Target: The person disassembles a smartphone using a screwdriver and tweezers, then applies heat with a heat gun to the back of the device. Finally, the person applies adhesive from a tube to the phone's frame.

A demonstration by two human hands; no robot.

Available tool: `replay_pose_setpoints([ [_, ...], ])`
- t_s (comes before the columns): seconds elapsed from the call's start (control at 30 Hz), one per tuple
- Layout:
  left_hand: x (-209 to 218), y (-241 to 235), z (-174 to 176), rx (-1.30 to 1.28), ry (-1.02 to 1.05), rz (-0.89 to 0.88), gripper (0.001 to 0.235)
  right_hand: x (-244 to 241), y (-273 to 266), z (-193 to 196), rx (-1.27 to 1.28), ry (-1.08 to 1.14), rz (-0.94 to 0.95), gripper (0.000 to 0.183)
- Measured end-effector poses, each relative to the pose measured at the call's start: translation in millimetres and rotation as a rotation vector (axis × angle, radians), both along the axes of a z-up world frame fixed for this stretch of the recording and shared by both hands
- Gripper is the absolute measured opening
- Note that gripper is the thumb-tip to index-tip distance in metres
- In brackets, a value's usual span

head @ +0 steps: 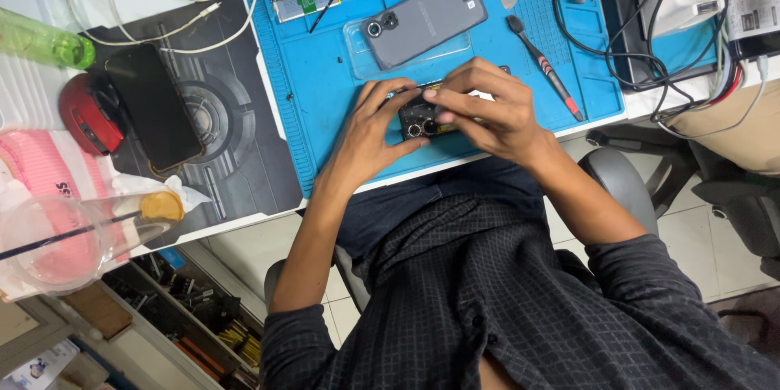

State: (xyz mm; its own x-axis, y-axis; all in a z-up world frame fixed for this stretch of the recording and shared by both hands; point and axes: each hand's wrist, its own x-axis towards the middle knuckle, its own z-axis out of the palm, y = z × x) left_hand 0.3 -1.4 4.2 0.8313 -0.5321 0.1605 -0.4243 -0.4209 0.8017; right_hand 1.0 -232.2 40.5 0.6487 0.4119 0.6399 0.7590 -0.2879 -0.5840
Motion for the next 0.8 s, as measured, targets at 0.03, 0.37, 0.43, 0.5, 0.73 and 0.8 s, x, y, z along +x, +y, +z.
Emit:
replay_pose_setpoints([
  [0.03, 0.2, 0.0, 0.1, 0.005, -0.001, 0.000, 0.071, -0.6, 0.0, 1.8, -0.010, 0.015, 0.006, 0.033],
  [0.37, -0.3, 1.4, 0.8, 0.001, -0.020, 0.001, 0.068, -6.0, 4.3, 10.9, -0.074, 0.021, -0.058, 0.038],
  [0.43, -0.5, 1.1, -0.6, 0.004, -0.025, 0.001, 0.067, -7.9, 4.8, 10.0, -0.073, 0.019, -0.074, 0.037],
  [0.5, -0.5, 0.5, -1.7, 0.010, -0.037, 0.005, 0.067, -10.0, 8.8, 8.1, -0.052, -0.027, -0.136, 0.039],
  [0.73, -0.6, 1.5, -3.7, 0.009, -0.036, -0.008, 0.070, -4.2, 10.2, 6.0, -0.131, -0.069, -0.179, 0.040],
  [0.8, 0.2, 2.1, -3.6, 0.021, -0.037, -0.005, 0.069, -5.0, 12.4, 3.7, -0.098, -0.062, -0.185, 0.045],
])
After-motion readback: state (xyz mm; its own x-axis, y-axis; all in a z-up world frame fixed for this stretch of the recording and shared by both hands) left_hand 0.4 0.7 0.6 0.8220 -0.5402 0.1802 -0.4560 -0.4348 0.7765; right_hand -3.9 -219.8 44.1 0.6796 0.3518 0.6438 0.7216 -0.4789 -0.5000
